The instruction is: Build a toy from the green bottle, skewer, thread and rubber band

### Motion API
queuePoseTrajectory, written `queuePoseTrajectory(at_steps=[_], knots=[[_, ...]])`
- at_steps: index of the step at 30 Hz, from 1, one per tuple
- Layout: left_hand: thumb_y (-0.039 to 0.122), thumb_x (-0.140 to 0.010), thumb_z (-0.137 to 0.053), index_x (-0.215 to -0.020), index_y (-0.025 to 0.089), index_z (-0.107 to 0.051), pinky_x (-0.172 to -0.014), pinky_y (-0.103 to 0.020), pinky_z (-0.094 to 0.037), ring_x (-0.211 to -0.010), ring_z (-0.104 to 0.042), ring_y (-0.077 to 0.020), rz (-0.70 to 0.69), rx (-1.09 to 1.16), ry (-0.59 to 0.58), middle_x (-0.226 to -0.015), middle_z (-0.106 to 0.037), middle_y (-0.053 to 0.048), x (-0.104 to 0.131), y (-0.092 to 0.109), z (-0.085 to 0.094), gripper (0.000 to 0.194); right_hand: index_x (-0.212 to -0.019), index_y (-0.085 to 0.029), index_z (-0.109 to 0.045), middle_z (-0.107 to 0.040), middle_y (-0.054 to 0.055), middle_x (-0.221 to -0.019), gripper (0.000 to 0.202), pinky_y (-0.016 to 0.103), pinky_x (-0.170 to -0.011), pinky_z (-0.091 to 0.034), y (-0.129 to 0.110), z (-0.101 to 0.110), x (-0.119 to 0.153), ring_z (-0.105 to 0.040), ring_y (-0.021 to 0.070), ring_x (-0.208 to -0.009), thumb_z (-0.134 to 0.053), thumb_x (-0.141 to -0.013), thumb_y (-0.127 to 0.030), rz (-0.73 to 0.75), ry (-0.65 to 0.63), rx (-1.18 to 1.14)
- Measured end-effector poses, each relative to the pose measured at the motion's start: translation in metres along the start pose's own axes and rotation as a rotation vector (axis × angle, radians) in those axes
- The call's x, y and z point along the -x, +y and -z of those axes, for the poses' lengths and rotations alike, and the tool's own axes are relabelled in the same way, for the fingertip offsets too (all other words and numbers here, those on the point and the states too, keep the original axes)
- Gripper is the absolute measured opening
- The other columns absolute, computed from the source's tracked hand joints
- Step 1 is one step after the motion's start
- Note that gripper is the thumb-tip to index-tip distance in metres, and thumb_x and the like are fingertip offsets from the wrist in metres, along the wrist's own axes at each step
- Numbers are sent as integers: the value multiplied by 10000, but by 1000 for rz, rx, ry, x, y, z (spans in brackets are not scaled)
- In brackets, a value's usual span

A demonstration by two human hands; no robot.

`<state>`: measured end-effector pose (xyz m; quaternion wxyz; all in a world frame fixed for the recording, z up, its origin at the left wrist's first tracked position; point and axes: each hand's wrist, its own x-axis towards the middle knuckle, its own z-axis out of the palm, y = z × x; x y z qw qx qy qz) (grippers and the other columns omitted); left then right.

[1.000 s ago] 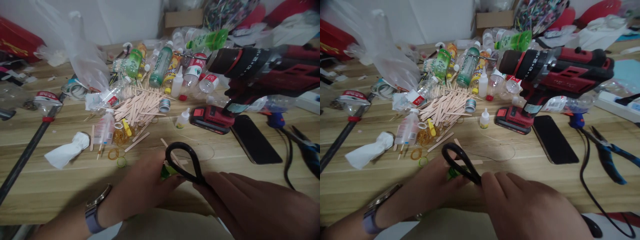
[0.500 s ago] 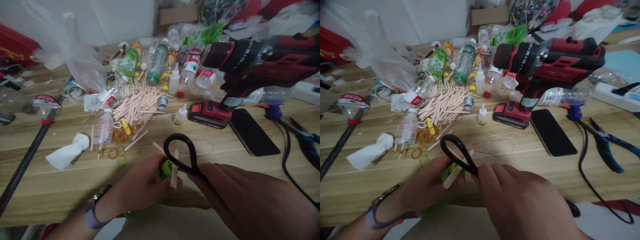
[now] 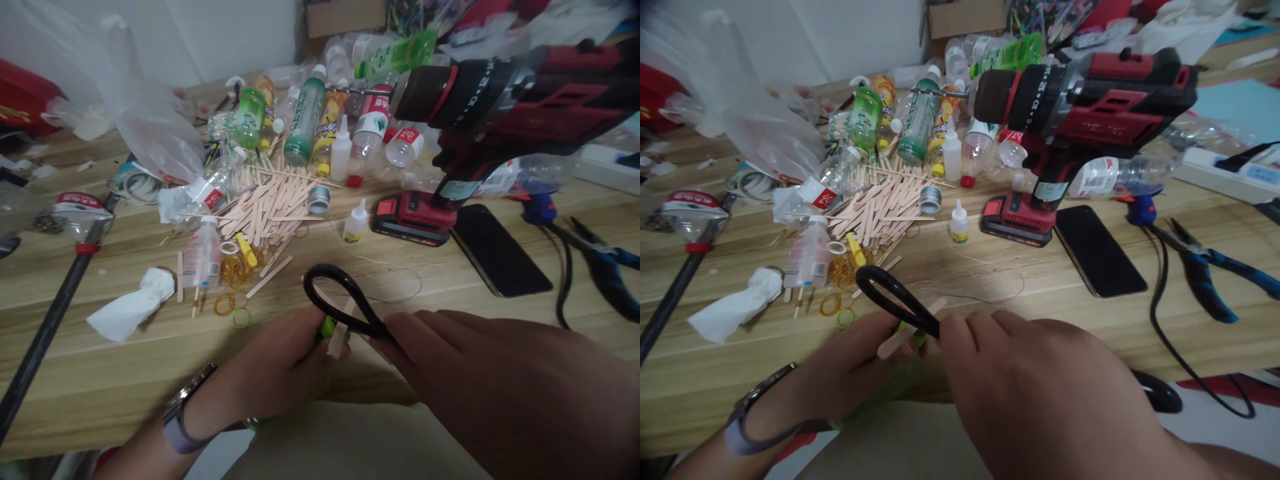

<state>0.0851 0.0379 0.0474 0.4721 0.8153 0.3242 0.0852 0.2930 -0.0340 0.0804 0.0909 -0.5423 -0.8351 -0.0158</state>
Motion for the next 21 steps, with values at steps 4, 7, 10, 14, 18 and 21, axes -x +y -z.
queuePoseTrajectory(at_steps=[4,7,10,14,18,21], knots=[[277,-987,-428,-964,224,-595,-724,-287,-506,-794,-610,-179,-3,-17,-2,-926,-714,-24,0,-3,1,177,-765,-253,-536,-573,-22,-551,234,308,-425,-179,-1,0,-2,-501,186,-391,-500,-660,-46,18,20,9],[297,-975,-420,-907,223,-583,-690,-285,-500,-764,-607,-179,-12,-42,-14,-899,-716,-33,-1,-5,3,192,-741,-253,-535,-553,-26,-528,236,309,-421,-162,-1,0,-3,-478,179,-369,-499,-645,-40,16,28,21],[290,-981,-382,-870,214,-577,-683,-288,-495,-745,-599,-180,25,-91,-44,-867,-707,-39,-3,-2,4,237,-733,-253,-539,-544,-28,-516,254,310,-416,-174,-1,1,-5,-481,181,-365,-489,-617,-32,27,25,9],[237,-981,-352,-874,209,-576,-691,-268,-477,-757,-593,-167,20,-114,-69,-865,-687,-19,-3,1,5,249,-744,-250,-547,-579,-20,-537,288,315,-414,-214,-2,1,-9,-525,188,-386,-477,-597,-13,46,11,2],[238,-985,-365,-827,214,-550,-648,-262,-456,-707,-568,-156,7,-129,-45,-810,-657,-4,-4,1,5,244,-738,-252,-546,-593,-20,-540,307,323,-408,-266,-2,-2,-10,-563,197,-401,-466,-582,1,64,19,19],[259,-996,-360,-846,216,-549,-639,-279,-460,-697,-577,-167,10,-110,-58,-815,-673,-15,-6,0,5,246,-770,-240,-580,-615,-16,-551,317,327,-403,-303,-2,-7,-8,-594,206,-403,-477,-605,9,44,27,28]])
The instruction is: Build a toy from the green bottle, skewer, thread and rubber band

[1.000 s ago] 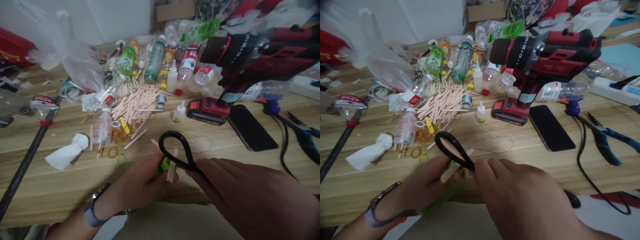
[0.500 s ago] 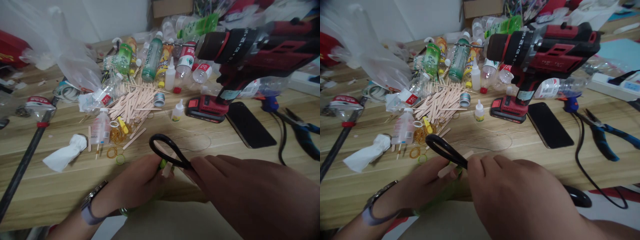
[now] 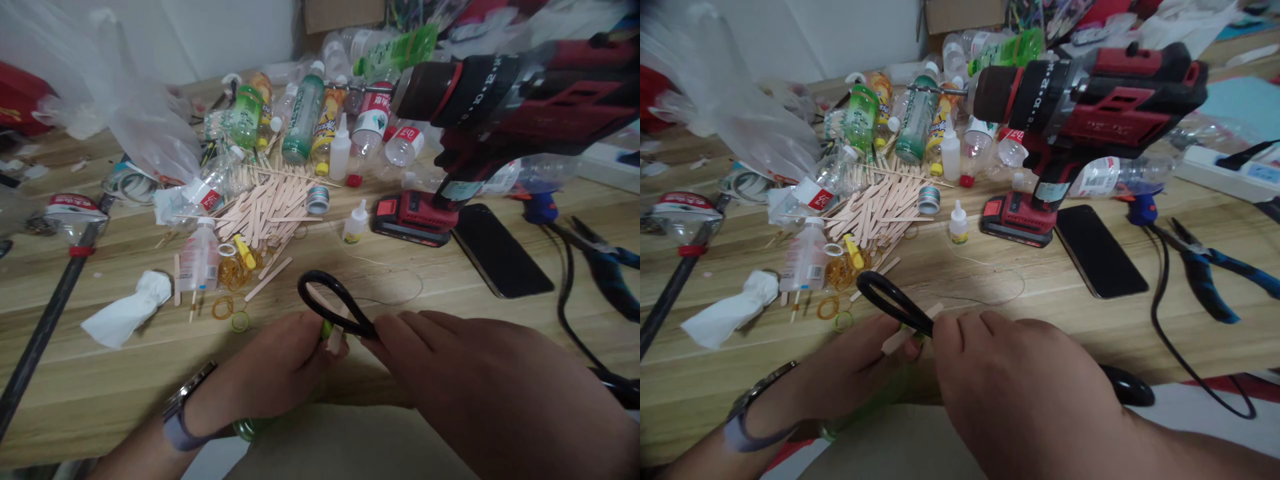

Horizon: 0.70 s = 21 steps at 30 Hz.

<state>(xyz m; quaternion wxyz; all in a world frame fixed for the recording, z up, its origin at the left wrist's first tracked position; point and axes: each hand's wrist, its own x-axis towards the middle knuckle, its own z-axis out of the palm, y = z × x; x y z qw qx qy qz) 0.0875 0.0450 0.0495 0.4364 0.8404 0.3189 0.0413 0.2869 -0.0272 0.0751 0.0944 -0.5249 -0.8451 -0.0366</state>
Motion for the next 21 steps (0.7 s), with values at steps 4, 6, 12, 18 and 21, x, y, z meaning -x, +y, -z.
queuePoseTrajectory(at_steps=[4,6,12,18,21], knots=[[259,-974,-349,-931,215,-534,-677,-300,-481,-754,-619,-198,31,5,2,-856,-676,-37,-1,1,-1,195,-706,-226,-586,-612,-17,-513,283,324,-376,-310,-2,-8,-1,-608,211,-373,-530,-575,18,-71,7,-30],[266,-955,-347,-932,208,-516,-690,-328,-488,-787,-628,-228,79,-37,7,-880,-672,-67,-1,1,-3,180,-685,-219,-592,-616,-20,-503,296,322,-367,-298,-2,-11,-3,-605,212,-354,-545,-555,42,-114,-35,-37],[343,-1003,-350,-886,224,-541,-665,-290,-485,-718,-609,-183,64,87,10,-814,-661,-15,-5,-4,1,254,-731,-205,-616,-638,-5,-549,308,317,-390,-341,-2,-13,-5,-650,218,-426,-527,-600,60,-67,-10,-29],[362,-1012,-342,-748,215,-573,-667,-247,-459,-705,-600,-149,80,203,22,-720,-606,26,-12,-9,11,381,-727,-234,-528,-549,-19,-522,261,321,-419,-320,-9,-15,-8,-603,203,-419,-487,-733,23,-82,133,113],[371,-1017,-342,-841,215,-561,-695,-269,-462,-748,-598,-159,88,230,83,-805,-636,11,-12,-9,12,321,-775,-243,-492,-554,-33,-565,244,320,-446,-312,-11,-19,-9,-606,187,-453,-472,-806,-2,-131,143,98]])
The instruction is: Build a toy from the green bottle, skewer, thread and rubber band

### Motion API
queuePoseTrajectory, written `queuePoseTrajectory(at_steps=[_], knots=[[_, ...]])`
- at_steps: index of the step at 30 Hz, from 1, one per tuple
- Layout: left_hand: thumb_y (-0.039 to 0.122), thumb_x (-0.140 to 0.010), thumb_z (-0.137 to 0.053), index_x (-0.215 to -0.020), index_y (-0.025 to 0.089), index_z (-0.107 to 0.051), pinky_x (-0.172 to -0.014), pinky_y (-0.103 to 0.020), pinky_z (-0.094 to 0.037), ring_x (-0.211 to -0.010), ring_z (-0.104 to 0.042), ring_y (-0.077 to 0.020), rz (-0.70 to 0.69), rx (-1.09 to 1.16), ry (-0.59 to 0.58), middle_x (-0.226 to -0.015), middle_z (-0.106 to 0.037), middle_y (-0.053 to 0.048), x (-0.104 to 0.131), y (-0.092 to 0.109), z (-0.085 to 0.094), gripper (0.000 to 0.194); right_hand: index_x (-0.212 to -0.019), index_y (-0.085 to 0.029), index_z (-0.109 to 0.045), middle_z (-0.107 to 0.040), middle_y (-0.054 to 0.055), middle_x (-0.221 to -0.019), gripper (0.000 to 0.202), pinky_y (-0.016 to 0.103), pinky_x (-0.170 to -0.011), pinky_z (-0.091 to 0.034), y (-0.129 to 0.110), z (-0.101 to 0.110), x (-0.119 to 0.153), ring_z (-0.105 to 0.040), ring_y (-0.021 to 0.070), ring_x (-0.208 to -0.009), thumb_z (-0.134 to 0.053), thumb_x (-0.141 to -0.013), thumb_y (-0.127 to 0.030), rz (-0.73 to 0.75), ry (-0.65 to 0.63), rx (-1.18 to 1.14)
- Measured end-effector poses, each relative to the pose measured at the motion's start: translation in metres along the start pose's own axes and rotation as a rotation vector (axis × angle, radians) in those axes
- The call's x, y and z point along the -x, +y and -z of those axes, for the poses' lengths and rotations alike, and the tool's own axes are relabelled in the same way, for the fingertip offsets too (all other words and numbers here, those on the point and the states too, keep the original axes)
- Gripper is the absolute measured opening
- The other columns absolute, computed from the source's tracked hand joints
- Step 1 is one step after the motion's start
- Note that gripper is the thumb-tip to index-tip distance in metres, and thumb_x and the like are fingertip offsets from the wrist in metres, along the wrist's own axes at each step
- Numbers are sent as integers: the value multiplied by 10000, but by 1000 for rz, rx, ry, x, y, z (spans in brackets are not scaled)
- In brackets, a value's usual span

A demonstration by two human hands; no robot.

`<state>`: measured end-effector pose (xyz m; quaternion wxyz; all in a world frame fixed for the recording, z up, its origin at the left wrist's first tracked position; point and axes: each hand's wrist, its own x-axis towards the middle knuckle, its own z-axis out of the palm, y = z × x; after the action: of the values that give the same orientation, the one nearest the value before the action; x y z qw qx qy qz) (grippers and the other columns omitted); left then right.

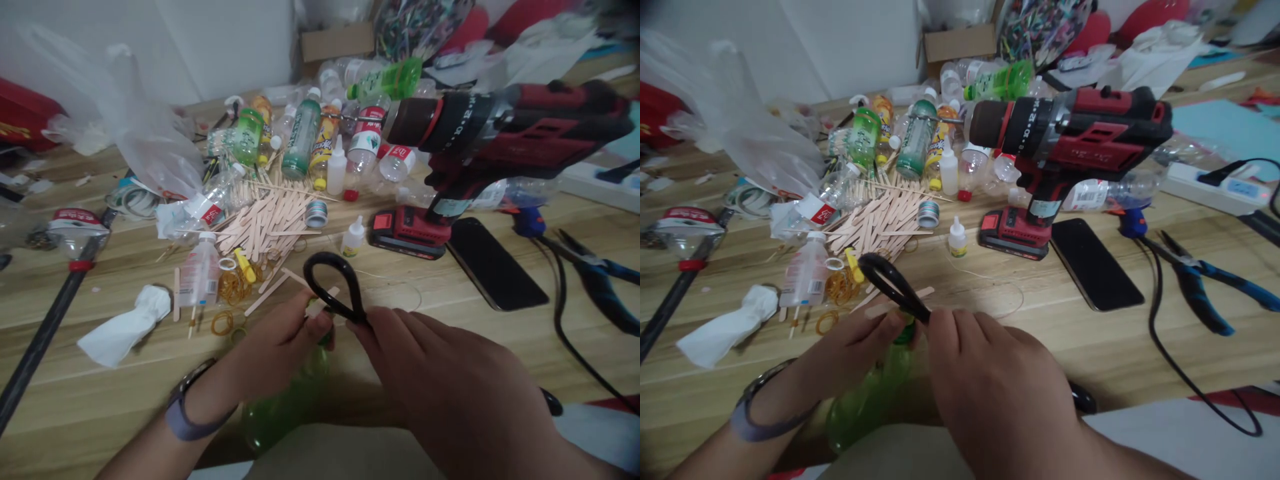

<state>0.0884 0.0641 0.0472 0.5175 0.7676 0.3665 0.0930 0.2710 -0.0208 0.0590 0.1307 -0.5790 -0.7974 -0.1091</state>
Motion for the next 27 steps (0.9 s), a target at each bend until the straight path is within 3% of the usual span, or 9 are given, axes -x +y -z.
queuePoseTrajectory(at_steps=[4,7,10,17,22,27], knots=[[384,-1024,-355,-982,208,-549,-742,-304,-464,-802,-580,-175,-25,43,39,-877,-631,-11,4,-2,-2,266,-789,-261,-472,-563,-45,-576,278,336,-435,-295,3,-5,4,-580,176,-422,-357,-935,-55,-47,38,-64],[341,-1022,-358,-947,209,-542,-737,-301,-464,-793,-562,-171,-38,48,43,-866,-602,-9,7,-5,-4,238,-795,-272,-482,-580,-49,-565,306,348,-420,-287,7,-4,7,-572,184,-403,-313,-1038,-192,-60,46,-76],[333,-1026,-360,-900,212,-542,-754,-299,-474,-814,-569,-173,-52,40,57,-868,-608,-14,9,-4,-4,252,-795,-278,-483,-563,-62,-533,303,345,-406,-266,11,1,7,-549,183,-383,-335,-1060,-278,-69,62,-89],[370,-1019,-350,-890,208,-588,-716,-288,-496,-782,-593,-177,-52,-6,62,-844,-616,-21,12,-2,-3,315,-774,-286,-455,-540,-68,-531,265,344,-411,-190,10,8,2,-478,184,-373,-400,-830,-32,-11,20,-131],[346,-1023,-328,-940,193,-614,-712,-282,-494,-769,-586,-178,-64,-37,54,-837,-609,-22,12,-1,-3,335,-819,-272,-492,-582,-61,-576,299,315,-415,-245,13,10,1,-551,178,-430,-455,-686,-7,51,-21,-145],[357,-1029,-335,-893,199,-613,-715,-274,-498,-771,-599,-174,-61,-50,55,-829,-622,-16,13,-3,-3,348,-822,-268,-493,-601,-59,-598,316,315,-435,-291,16,11,-1,-580,179,-454,-476,-649,-5,91,-32,-126]])
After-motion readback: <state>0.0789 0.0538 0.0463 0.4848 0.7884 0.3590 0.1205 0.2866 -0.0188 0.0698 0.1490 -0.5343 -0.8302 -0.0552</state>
